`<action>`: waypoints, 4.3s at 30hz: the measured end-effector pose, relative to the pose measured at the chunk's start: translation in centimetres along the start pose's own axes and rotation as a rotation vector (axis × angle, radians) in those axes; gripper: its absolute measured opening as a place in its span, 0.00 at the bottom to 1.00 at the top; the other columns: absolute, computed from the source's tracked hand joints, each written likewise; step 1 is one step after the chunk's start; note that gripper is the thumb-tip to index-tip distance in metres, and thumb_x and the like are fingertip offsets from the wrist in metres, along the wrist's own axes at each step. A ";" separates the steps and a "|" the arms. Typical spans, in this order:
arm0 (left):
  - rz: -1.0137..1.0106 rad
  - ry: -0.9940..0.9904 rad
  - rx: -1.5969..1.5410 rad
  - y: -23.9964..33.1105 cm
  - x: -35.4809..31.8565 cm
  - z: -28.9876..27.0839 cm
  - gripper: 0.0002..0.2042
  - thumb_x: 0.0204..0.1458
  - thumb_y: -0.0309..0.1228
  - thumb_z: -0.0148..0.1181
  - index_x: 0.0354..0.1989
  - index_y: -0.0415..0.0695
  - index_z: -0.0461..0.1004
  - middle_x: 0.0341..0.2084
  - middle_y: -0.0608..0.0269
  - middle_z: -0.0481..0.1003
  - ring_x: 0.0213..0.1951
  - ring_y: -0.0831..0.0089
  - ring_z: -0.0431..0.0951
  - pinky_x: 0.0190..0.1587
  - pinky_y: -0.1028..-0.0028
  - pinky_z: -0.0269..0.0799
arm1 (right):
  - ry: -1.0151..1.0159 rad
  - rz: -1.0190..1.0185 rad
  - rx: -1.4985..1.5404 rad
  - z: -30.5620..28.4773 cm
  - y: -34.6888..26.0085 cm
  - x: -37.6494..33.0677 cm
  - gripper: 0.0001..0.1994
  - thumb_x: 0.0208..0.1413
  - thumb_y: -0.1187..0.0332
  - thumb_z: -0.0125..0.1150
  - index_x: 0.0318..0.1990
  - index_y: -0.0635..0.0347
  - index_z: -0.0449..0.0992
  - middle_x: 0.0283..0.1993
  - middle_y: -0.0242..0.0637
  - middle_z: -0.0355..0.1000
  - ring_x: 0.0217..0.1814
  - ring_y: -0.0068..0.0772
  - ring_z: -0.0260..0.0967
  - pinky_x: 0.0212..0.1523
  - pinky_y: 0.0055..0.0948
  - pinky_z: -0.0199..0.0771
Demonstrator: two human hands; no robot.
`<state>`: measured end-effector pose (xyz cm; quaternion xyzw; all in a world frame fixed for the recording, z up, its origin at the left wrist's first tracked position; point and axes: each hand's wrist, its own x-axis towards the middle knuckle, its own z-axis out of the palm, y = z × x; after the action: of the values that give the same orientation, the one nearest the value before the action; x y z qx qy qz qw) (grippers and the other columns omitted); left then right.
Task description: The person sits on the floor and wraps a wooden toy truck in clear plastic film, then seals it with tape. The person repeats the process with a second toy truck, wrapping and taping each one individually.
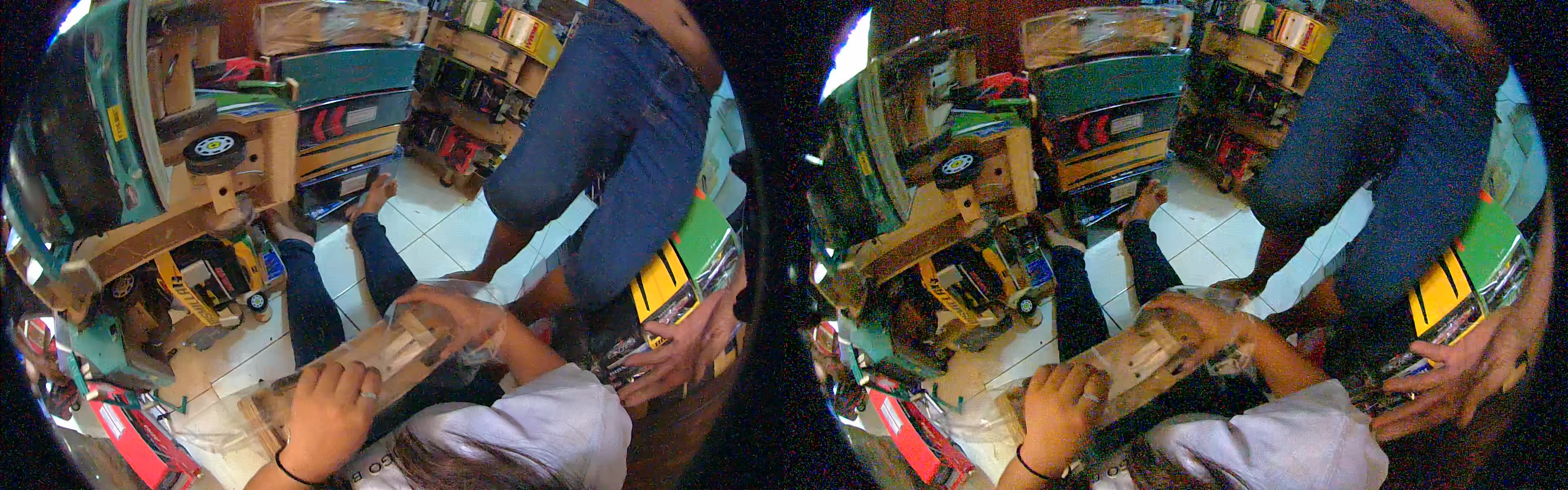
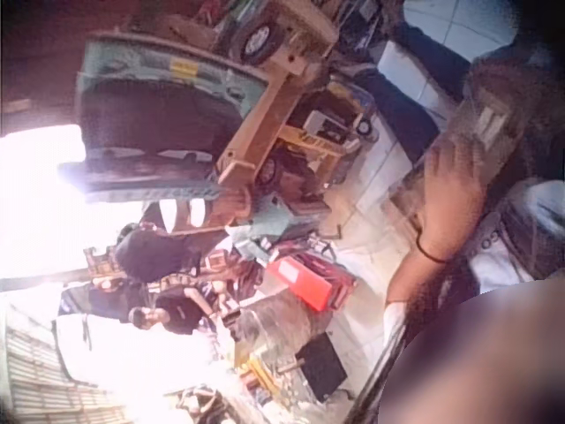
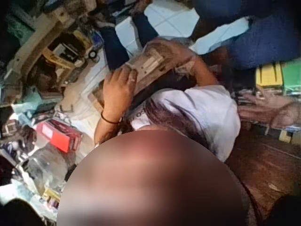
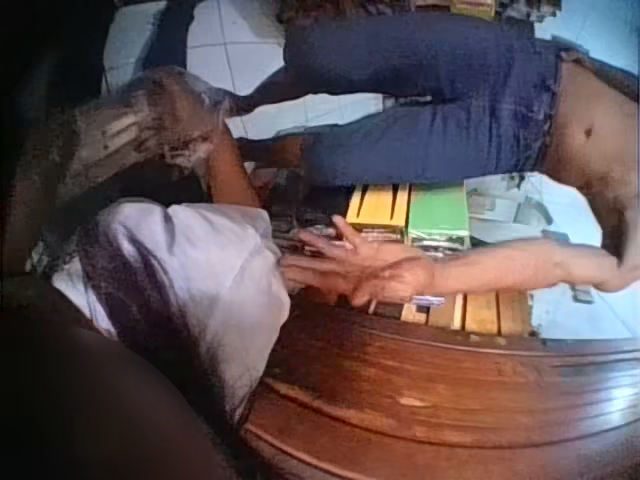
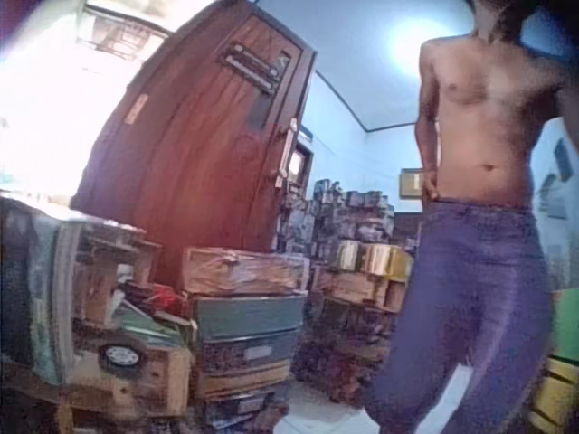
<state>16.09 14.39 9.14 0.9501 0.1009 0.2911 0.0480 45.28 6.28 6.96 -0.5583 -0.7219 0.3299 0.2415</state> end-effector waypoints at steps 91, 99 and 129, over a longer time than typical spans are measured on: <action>-0.350 -0.003 -0.083 -8.5 -8.8 -2.9 0.06 0.48 0.32 0.56 0.31 0.45 0.71 0.29 0.63 0.70 0.34 0.66 0.72 0.39 0.67 0.67 | -0.322 -0.160 0.626 9.2 1.4 12.9 0.58 0.23 0.65 0.82 0.65 0.61 0.48 0.61 0.43 0.58 0.63 0.40 0.58 0.62 0.38 0.58; -0.372 0.072 -0.101 -6.2 -8.1 -4.1 0.05 0.47 0.32 0.61 0.30 0.46 0.73 0.29 0.63 0.73 0.32 0.64 0.74 0.36 0.66 0.68 | -0.166 -0.265 0.303 8.8 0.2 10.1 0.57 0.23 0.63 0.81 0.65 0.61 0.50 0.62 0.43 0.56 0.63 0.41 0.56 0.63 0.37 0.58; -0.312 -0.213 -0.252 6.2 8.5 0.9 0.17 0.55 0.38 0.58 0.49 0.41 0.72 0.40 0.58 0.76 0.41 0.68 0.76 0.45 0.68 0.70 | 0.233 -0.118 0.452 -1.2 5.5 -10.8 0.48 0.29 0.76 0.76 0.64 0.54 0.57 0.62 0.37 0.60 0.62 0.35 0.60 0.63 0.35 0.61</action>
<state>24.52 10.18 13.97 0.9348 0.2040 0.1885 0.2213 52.52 -3.07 3.86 -0.4814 -0.6283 0.4019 0.4604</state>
